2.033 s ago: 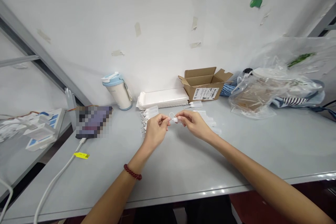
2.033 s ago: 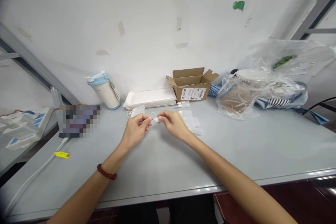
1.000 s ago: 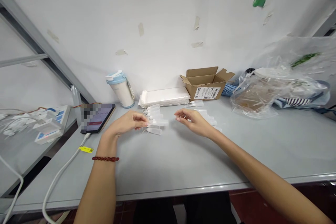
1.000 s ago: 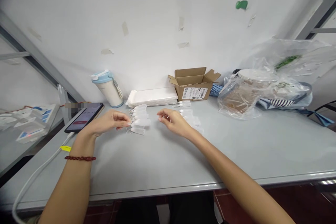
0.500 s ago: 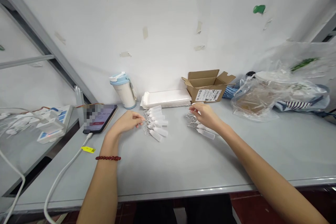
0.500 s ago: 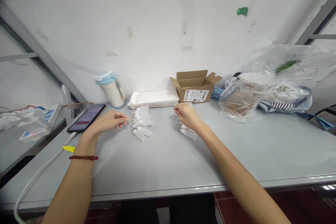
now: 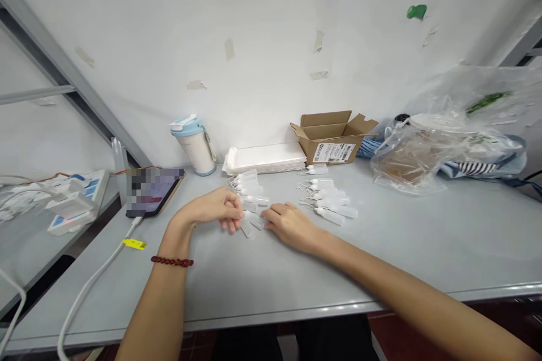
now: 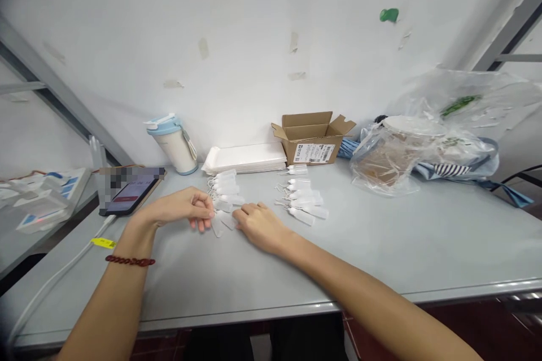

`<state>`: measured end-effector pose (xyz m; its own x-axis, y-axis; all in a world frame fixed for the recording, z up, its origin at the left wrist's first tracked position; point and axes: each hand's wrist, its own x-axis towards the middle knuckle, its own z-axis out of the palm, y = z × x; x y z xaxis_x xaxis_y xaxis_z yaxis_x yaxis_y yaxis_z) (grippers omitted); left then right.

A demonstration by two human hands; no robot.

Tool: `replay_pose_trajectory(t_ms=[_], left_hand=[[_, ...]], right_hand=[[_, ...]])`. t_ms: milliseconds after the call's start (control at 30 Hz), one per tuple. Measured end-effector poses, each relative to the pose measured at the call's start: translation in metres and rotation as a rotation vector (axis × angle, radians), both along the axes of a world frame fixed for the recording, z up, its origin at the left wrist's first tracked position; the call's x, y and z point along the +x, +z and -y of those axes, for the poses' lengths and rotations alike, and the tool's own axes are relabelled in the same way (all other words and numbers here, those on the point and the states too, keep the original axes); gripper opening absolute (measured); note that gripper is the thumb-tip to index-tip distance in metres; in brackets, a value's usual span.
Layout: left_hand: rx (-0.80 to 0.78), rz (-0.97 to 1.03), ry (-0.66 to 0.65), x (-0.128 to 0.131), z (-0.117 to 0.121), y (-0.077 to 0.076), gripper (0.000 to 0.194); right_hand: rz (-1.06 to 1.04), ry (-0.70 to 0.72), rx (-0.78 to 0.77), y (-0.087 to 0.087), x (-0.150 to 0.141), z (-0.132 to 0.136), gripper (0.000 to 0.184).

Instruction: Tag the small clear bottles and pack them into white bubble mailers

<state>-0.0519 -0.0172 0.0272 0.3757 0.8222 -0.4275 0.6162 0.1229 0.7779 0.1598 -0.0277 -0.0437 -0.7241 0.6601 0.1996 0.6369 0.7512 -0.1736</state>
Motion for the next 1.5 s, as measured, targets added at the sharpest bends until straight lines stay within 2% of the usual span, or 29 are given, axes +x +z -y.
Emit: replay_pose_trajectory(t_ms=[133, 300, 400, 467, 567, 667, 833, 1000, 1133, 1267, 1333, 1500], left_hand=[[-0.074, 0.026, -0.108, 0.008, 0.003, 0.001, 0.02], [-0.089, 0.088, -0.133, 0.013, 0.004, 0.001, 0.021], [-0.041, 0.126, -0.098, 0.013, 0.003, 0.001, 0.02], [0.032, 0.147, -0.011, 0.013, 0.0, 0.001, 0.02], [0.158, 0.138, 0.179, 0.01, -0.005, -0.004, 0.021], [0.225, 0.069, 0.291, 0.007, -0.009, -0.008, 0.022], [0.181, 0.008, 0.24, 0.008, -0.011, -0.011, 0.019], [0.186, 0.017, 0.163, 0.011, -0.013, -0.016, 0.018], [0.224, -0.01, 0.162, 0.005, -0.014, -0.016, 0.016], [0.254, -0.053, 0.261, -0.007, -0.012, -0.009, 0.022], [0.213, -0.121, 0.288, -0.012, -0.011, -0.007, 0.026], [0.077, -0.164, 0.221, -0.012, -0.01, -0.009, 0.029]], right_hand=[[-0.001, -0.075, 0.034, -0.006, -0.01, 0.001, 0.018], [-0.025, -0.169, 0.032, 0.009, 0.004, -0.008, 0.019], [-0.109, -0.277, 0.041, 0.019, 0.025, -0.022, 0.019], [-0.193, -0.314, 0.001, 0.021, 0.037, -0.031, 0.018], [-0.253, -0.248, -0.124, 0.017, 0.041, -0.035, 0.019], [-0.193, -0.161, -0.097, 0.009, 0.027, -0.027, 0.028], [-0.007, -0.194, -0.031, 0.002, 0.002, -0.014, 0.028], [0.012, -0.242, -0.047, 0.0, -0.001, -0.016, 0.026], [-0.035, -0.236, -0.076, 0.0, -0.001, -0.016, 0.026], [-0.124, -0.197, -0.096, -0.004, -0.002, -0.017, 0.027], [-0.199, -0.17, -0.123, -0.007, -0.001, -0.019, 0.027], [-0.408, -0.079, -0.221, -0.01, 0.0, -0.02, 0.024]])
